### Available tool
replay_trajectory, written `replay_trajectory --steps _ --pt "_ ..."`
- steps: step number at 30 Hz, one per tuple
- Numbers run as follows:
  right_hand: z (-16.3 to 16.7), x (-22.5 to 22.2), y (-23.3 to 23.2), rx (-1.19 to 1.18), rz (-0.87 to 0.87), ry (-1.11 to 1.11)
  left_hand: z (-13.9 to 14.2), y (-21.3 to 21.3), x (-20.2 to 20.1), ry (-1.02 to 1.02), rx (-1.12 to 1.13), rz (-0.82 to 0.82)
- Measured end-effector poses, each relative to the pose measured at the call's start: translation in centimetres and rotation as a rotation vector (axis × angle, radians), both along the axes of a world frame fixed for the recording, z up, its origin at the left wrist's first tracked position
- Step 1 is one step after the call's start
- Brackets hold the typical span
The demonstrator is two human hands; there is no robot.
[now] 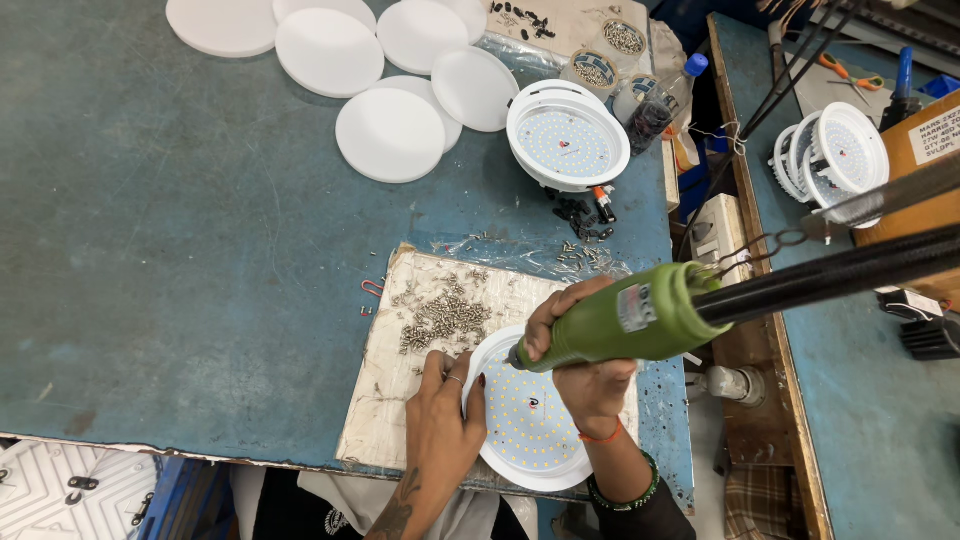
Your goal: The person uses a green electric screwdriver to fasten screws into a white circular LED light fixture on a workbench. They repeatedly pick up screws, align them, and drive them into the fixture while another worker assembles similar units nearby.
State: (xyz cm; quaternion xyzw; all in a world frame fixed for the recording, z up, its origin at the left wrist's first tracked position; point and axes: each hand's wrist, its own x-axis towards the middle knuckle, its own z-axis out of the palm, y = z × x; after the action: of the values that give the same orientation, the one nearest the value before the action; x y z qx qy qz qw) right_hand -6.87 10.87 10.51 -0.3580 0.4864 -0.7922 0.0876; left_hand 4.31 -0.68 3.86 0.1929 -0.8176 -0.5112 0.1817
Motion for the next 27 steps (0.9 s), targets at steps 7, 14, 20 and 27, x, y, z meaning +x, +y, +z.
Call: replay_trajectory --steps 7,14,20,27 --pt "3.2 -0.6 2.2 -0.090 -0.350 0.083 -0.5 -2.4 0.0 -0.006 0.063 0.018" --pt "4.4 -0.4 4.5 -0.115 -0.492 -0.005 0.6 -4.2 -0.4 0.129 0.018 0.066" --pt "3.5 0.2 4.4 -0.144 -0.418 -0.069 1.8 0.2 -1.2 0.221 -0.107 -0.136" --pt "3.3 0.9 4.1 -0.148 -0.306 -0.110 1.7 0.8 -2.6 0.156 -0.103 -0.153"
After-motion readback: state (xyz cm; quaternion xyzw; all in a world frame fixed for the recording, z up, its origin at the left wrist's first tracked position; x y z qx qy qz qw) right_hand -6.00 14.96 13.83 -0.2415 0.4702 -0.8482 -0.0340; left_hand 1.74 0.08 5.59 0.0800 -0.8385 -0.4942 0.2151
